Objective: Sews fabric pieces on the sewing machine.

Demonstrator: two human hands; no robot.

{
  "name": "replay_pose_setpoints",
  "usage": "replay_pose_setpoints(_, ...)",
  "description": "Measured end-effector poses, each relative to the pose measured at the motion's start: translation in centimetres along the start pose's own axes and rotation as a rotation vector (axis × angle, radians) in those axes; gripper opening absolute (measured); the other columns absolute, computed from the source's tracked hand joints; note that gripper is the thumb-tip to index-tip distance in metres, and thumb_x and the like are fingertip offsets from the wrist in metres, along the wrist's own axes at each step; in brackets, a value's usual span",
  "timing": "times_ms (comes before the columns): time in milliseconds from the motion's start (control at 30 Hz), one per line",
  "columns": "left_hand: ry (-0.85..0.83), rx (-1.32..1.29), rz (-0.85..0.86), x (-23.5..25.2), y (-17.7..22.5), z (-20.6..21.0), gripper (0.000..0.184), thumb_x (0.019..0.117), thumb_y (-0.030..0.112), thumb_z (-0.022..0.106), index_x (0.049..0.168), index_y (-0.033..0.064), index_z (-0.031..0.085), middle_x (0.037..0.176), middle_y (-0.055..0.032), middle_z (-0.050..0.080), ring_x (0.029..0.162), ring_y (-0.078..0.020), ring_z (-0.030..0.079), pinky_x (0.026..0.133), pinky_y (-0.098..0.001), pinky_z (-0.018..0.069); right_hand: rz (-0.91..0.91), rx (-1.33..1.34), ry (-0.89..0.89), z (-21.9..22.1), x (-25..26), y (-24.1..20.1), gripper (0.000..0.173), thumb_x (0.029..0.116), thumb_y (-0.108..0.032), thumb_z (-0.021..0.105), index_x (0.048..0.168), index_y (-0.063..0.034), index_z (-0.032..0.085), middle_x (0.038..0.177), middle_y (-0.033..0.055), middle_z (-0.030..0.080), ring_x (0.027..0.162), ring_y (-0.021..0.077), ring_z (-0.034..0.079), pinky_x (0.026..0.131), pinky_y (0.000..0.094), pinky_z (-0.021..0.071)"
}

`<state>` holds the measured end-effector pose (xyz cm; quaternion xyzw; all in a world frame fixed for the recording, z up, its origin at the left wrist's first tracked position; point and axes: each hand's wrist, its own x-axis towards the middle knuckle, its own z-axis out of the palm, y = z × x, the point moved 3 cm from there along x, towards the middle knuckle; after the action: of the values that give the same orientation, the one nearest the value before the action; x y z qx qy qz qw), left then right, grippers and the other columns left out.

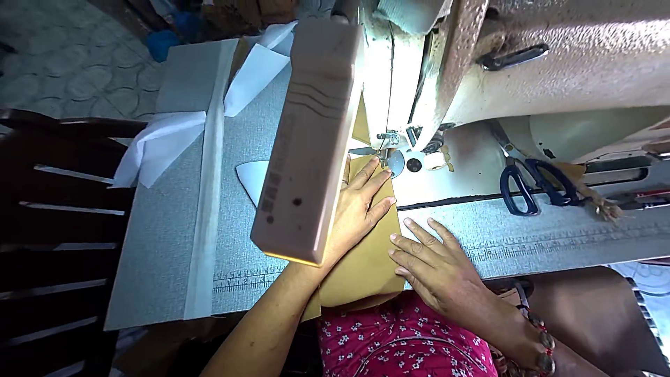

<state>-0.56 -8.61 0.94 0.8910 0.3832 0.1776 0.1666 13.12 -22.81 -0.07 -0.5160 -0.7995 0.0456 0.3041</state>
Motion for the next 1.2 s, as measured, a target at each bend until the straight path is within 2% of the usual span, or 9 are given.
replay_pose_setpoints(133,0.011,-0.055,-0.065,0.6,-0.3,-0.3,0.057,0.0961,0.042,0.064,0.136,0.0014,0.058,0.15,-0.0134,0.055,0.148,-0.0429,0.037,0.119,-0.069,0.0112,0.005,-0.006,0.006,0.0,0.6,0.3,0.036,0.1082,-0.03,0.044,0.11,-0.012,0.075,0.124,0.0058,0.074,0.129,0.0315,0.062,0.109,0.0583,0.0423)
replay_pose_setpoints(367,0.045,-0.05,-0.03,1.7,-1.2,-0.5,0.059,0.095,0.043,0.065,0.134,-0.0003,0.058,0.137,-0.0198,0.063,0.14,-0.0467,0.046,0.117,-0.0713,0.0158,0.014,0.004,-0.004,0.1,1.9,1.0,0.035,0.1068,-0.029,0.047,0.107,-0.0111,0.077,0.123,0.0058,0.074,0.129,0.0311,0.062,0.11,0.0589,0.0416)
replay_pose_setpoints(567,0.022,-0.106,-0.033,3.1,-0.8,-1.6,0.058,0.0944,0.031,0.07,0.136,-0.0058,0.055,0.133,-0.0228,0.064,0.132,-0.0379,0.056,0.118,-0.0684,0.0162,0.02,0.004,0.005,0.5,2.9,1.7,0.036,0.1058,-0.03,0.048,0.108,-0.0107,0.077,0.124,0.0054,0.074,0.13,0.031,0.062,0.111,0.0601,0.04)
replay_pose_setpoints(767,0.061,-0.077,0.023,4.6,-2.1,-1.3,0.06,0.0935,0.038,0.069,0.13,-0.009,0.058,0.125,-0.0249,0.067,0.127,-0.0404,0.059,0.116,-0.0697,0.0168,0.073,0.052,0.038,1.1,3.2,2.5,0.036,0.1056,-0.032,0.049,0.113,-0.0101,0.077,0.126,0.0059,0.073,0.131,0.032,0.061,0.112,0.0622,0.0381)
replay_pose_setpoints(867,0.073,0.035,0.057,5.1,-4.8,0.1,0.074,0.0941,0.064,0.054,0.121,-0.0042,0.065,0.115,-0.023,0.07,0.124,-0.0426,0.06,0.114,-0.0721,0.021,0.095,0.054,0.04,1.2,3.2,2.7,0.038,0.1056,-0.034,0.049,0.115,-0.011,0.077,0.129,0.0049,0.072,0.132,0.0317,0.061,0.112,0.0625,0.0384)
replay_pose_setpoints(933,0.061,0.058,0.069,5.3,-4.9,0.1,0.075,0.0937,0.068,0.051,0.123,0.0,0.065,0.12,-0.0221,0.069,0.127,-0.044,0.058,0.112,-0.0742,0.0223,0.1,0.05,0.035,1.2,3.0,2.8,0.038,0.1058,-0.035,0.048,0.116,-0.0119,0.077,0.131,0.0043,0.071,0.133,0.0313,0.059,0.113,0.0628,0.0372)
replay_pose_setpoints(1067,0.029,0.207,0.07,1.7,-1.0,-2.6,0.063,0.1014,0.053,0.049,0.145,0.0075,0.055,0.15,-0.0191,0.053,0.145,-0.0469,0.039,0.114,-0.0776,0.0172,0.102,0.04,0.033,1.2,3.0,2.7,0.039,0.1055,-0.036,0.048,0.117,-0.0127,0.077,0.131,0.0036,0.071,0.133,0.0317,0.059,0.113,0.0639,0.0361)
replay_pose_setpoints(1133,0.091,0.275,-0.027,-2.8,0.5,-4.1,0.057,0.1019,0.048,0.049,0.146,0.0117,0.057,0.156,-0.0136,0.049,0.15,-0.0425,0.034,0.118,-0.0738,0.0141,0.112,0.035,0.029,1.2,2.9,2.6,0.039,0.1056,-0.037,0.048,0.117,-0.013,0.077,0.132,0.0034,0.071,0.135,0.0314,0.058,0.113,0.064,0.0354)
replay_pose_setpoints(1200,0.179,0.288,-0.232,-8.2,0.4,-5.0,0.063,0.1009,0.052,0.046,0.143,0.0069,0.059,0.155,-0.017,0.05,0.148,-0.0435,0.037,0.117,-0.0723,0.019,0.117,0.027,0.033,1.2,2.9,2.5,0.04,0.1061,-0.038,0.047,0.117,-0.0135,0.077,0.132,0.0031,0.071,0.135,0.0309,0.057,0.114,0.0641,0.0346)
